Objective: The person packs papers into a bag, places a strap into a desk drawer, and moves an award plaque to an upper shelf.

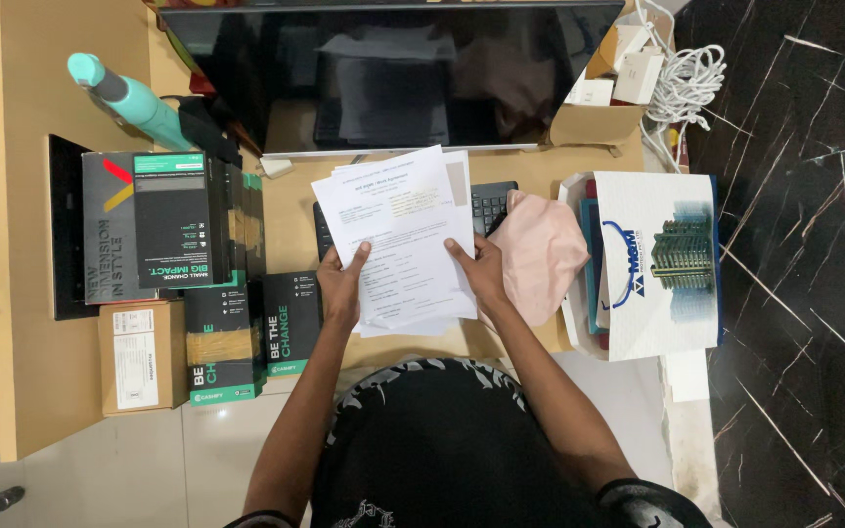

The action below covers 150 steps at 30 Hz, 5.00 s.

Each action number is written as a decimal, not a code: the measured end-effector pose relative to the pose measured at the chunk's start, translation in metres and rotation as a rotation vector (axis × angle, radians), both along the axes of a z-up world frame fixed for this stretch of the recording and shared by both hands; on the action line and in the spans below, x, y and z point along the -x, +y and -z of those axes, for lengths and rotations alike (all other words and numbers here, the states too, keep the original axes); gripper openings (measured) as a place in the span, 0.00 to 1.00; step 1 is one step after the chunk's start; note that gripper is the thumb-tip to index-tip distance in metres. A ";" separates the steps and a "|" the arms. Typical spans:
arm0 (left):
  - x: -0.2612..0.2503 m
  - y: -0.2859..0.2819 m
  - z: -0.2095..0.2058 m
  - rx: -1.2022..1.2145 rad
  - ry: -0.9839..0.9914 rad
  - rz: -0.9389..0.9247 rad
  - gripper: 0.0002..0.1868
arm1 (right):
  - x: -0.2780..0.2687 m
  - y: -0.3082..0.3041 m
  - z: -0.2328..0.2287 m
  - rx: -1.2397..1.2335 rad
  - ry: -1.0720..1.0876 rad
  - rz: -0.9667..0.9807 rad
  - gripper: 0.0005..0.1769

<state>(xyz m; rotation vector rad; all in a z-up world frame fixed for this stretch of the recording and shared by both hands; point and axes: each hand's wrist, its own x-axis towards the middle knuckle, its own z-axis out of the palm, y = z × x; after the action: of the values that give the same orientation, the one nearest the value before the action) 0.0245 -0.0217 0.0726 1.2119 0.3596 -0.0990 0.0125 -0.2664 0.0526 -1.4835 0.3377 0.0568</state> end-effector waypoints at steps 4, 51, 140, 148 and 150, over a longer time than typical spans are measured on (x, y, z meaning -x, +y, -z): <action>-0.001 0.001 0.013 -0.024 0.054 -0.081 0.18 | 0.003 -0.007 0.027 -0.142 0.062 0.105 0.21; 0.004 0.007 0.017 -0.041 0.029 0.132 0.26 | 0.005 -0.016 -0.012 -0.004 0.173 -0.086 0.31; 0.032 -0.420 0.096 -0.310 0.001 0.850 0.19 | 0.164 -0.158 -0.023 0.550 0.119 0.409 0.42; 0.042 -0.440 0.138 -0.200 -0.023 1.006 0.21 | 0.167 -0.151 -0.037 0.415 0.092 0.381 0.46; 0.036 -0.435 0.130 -0.171 -0.011 1.000 0.21 | 0.166 -0.148 -0.041 0.458 -0.018 0.359 0.47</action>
<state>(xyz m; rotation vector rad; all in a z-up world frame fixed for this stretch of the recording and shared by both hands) -0.0114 -0.4567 -0.0579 1.4654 -0.2855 -0.9352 -0.1540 -0.4143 0.0931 -1.8494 0.6276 -0.3407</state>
